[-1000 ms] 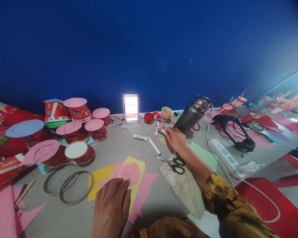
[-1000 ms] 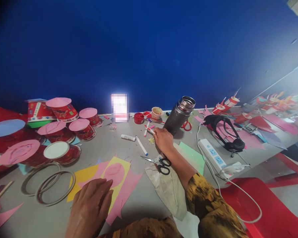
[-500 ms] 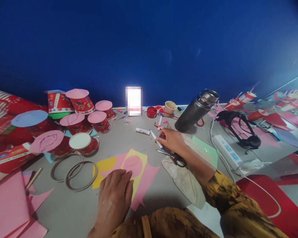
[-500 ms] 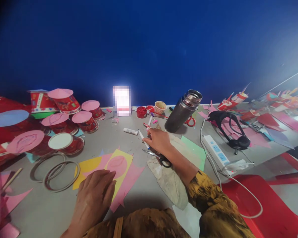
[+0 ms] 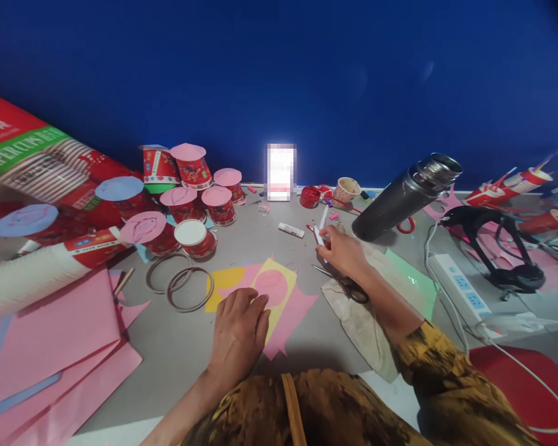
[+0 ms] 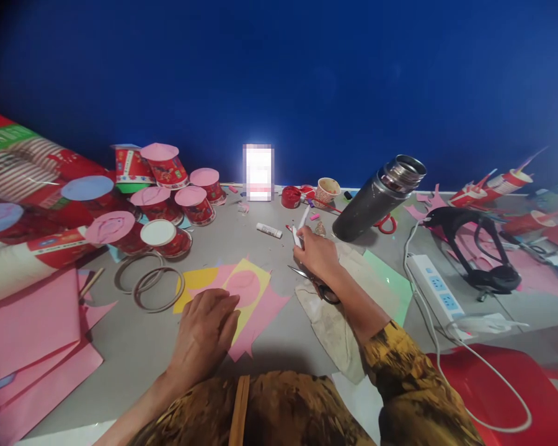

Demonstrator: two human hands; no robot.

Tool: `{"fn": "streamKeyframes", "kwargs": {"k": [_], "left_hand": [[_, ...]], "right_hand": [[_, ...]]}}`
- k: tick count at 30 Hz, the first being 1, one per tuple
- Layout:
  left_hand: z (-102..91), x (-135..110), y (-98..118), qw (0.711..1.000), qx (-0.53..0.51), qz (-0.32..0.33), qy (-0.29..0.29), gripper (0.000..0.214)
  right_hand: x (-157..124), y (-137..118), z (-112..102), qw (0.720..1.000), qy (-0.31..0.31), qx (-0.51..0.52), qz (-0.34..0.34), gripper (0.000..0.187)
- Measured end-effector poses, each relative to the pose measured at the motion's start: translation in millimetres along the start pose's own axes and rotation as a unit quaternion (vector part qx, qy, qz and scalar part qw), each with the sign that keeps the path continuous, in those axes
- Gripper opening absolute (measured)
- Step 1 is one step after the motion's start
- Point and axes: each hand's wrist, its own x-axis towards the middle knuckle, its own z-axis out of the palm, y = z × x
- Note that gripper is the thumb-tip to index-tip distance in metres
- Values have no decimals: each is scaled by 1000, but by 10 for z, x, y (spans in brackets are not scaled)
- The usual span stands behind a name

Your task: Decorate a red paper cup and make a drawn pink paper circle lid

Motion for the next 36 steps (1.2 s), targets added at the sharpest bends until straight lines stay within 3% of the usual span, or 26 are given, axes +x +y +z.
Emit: {"fn": "streamKeyframes", "kwargs": {"k": [3,5,8,10,12,14,15,17,25,31,36], "left_hand": [[-11,1,5,1000,-12,-13,7,15],[-19,5,9,1000,-17,-16,5,14],[-25,11,13,1000,-16,-13,9,14],[-24,13,13,1000,-14,-10,9,14],[-22,13,13,1000,-13,-10,5,14],[-22,12,13,1000,-14,-12,0,13],[-22,12,12,1000,-14,-12,-2,13],[-22,11,10,1000,-14,-10,-3,14],[-3,-4,-6,1000,-14,-11,1,16],[-13,-12,-5,1000,-12,-11,-3,17],[-18,-13,-16,1000,-11,-5,-3,20]], "right_hand": [[-29,69,-21,987,55,147,-20,34],[-83,68,-54,958,60,276,-54,32],[-218,-32,-86,880,-11,462,-107,33],[-337,-147,-65,824,-61,546,-136,43],[-464,-269,-2,796,-66,582,-149,48],[-581,-374,92,785,-73,597,-148,35],[-631,-416,145,785,-80,598,-139,29],[-706,-480,247,788,-83,595,-134,33],[-762,-575,447,846,-13,520,-114,20],[-813,-621,473,884,0,431,-181,13],[-876,-646,559,892,49,390,-223,11]]}}
